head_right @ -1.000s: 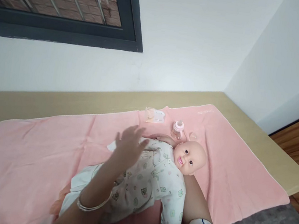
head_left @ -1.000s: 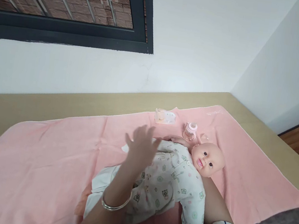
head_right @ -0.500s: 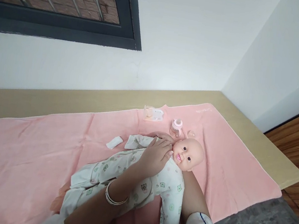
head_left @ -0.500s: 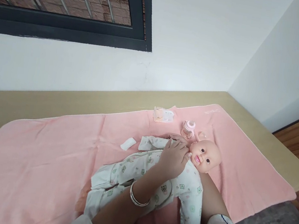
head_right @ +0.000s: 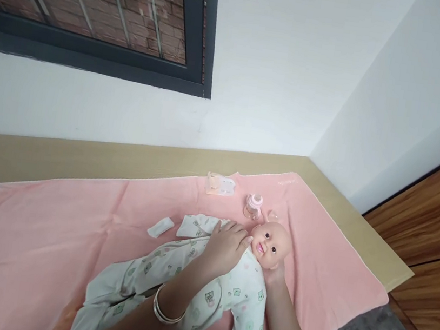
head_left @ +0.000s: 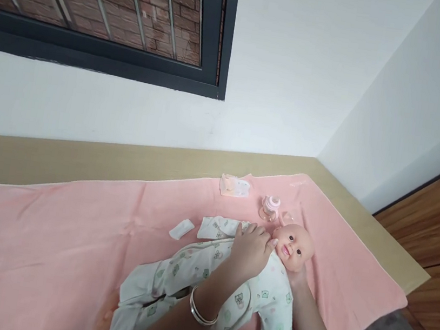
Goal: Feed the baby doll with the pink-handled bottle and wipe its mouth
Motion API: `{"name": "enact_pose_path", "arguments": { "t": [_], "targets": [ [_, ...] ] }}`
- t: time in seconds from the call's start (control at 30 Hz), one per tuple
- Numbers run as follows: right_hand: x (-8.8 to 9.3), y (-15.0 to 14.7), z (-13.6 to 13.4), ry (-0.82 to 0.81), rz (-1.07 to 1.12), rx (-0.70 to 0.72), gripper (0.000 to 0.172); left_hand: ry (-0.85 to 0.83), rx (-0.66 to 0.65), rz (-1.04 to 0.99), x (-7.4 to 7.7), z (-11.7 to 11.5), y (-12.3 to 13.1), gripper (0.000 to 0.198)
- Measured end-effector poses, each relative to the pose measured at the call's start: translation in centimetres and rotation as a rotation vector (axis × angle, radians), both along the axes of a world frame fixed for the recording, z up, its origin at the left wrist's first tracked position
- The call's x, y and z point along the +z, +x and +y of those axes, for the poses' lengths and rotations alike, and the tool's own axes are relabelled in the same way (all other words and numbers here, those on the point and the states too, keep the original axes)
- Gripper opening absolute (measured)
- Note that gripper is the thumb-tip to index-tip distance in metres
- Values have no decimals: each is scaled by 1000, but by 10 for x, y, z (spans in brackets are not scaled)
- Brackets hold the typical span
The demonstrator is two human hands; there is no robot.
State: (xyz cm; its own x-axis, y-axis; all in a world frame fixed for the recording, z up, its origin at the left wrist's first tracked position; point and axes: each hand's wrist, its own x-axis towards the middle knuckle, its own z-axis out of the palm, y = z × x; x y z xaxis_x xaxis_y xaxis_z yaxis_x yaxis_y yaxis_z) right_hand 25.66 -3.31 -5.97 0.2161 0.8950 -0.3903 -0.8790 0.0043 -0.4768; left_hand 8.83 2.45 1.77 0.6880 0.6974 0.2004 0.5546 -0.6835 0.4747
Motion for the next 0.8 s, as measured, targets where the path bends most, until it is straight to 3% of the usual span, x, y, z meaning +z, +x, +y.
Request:
{"name": "enact_pose_path", "arguments": {
  "t": [0.27,0.5,0.8],
  "targets": [
    [18,27,-26,-116,54,-161,62,32,-15,32,-1,-5,-1,36],
    [7,17,-21,-57,182,-163,47,50,-20,45,-3,-5,0,36],
    [7,15,-19,-78,174,-141,46,55,-20,50,-3,-6,0,35]
  ]
}}
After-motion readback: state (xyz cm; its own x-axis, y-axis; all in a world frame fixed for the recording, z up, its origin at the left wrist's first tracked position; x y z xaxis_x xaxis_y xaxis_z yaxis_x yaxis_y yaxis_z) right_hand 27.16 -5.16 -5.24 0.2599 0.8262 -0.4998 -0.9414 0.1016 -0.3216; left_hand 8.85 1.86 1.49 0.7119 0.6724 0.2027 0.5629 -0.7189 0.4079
